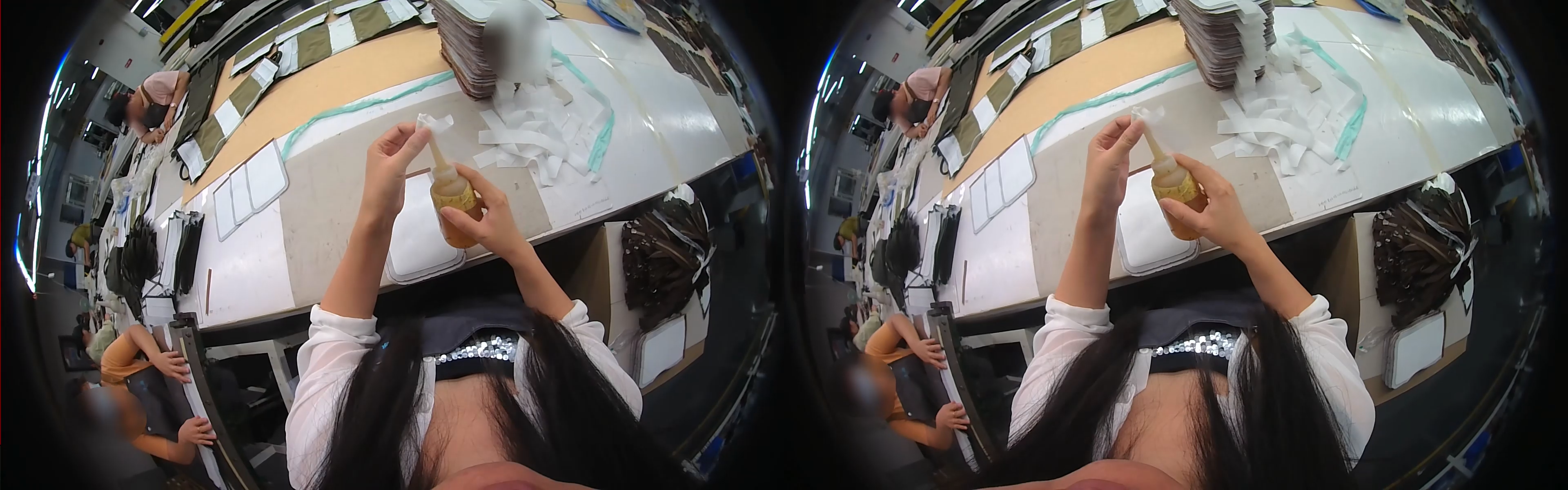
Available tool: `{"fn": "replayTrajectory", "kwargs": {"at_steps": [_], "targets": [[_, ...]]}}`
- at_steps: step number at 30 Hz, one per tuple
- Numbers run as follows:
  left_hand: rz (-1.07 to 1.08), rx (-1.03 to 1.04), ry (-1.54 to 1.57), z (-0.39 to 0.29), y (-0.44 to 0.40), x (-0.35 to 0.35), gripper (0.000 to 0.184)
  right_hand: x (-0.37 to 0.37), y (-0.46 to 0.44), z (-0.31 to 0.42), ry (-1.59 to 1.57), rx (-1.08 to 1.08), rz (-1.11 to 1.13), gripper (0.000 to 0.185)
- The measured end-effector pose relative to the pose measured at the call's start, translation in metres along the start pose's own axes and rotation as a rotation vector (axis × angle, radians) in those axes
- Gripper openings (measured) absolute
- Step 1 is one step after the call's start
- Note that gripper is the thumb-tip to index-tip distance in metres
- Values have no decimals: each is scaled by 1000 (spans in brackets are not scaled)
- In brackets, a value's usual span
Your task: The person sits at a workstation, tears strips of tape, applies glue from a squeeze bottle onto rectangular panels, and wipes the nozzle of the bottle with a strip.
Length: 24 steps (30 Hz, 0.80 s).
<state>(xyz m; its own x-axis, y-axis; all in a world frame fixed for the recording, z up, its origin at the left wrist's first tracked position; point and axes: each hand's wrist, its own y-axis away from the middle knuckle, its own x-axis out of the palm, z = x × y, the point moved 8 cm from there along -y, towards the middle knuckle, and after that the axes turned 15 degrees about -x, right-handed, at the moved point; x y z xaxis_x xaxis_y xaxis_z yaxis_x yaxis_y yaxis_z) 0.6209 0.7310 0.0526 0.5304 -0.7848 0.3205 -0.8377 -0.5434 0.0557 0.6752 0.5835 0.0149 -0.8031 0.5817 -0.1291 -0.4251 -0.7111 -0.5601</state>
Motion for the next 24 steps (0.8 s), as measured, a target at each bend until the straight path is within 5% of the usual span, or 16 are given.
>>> {"fn": "replayTrajectory", "kwargs": {"at_steps": [10, 17, 20, 24], "targets": [[123, -133, 239, 13, -8, -8, 18, 15, 5, -8, -564, 233, 52, 56], [47, 3, 443, -5, -30, -50, 14, 16, 16, -16, -705, 299, 73, 55], [-189, 96, 190, -26, -23, -65, 15, 11, 22, -14, -590, 295, 94, 58], [-207, 13, 186, -4, -25, -68, 15, -7, 21, -28, -197, 112, 65, 61]]}}
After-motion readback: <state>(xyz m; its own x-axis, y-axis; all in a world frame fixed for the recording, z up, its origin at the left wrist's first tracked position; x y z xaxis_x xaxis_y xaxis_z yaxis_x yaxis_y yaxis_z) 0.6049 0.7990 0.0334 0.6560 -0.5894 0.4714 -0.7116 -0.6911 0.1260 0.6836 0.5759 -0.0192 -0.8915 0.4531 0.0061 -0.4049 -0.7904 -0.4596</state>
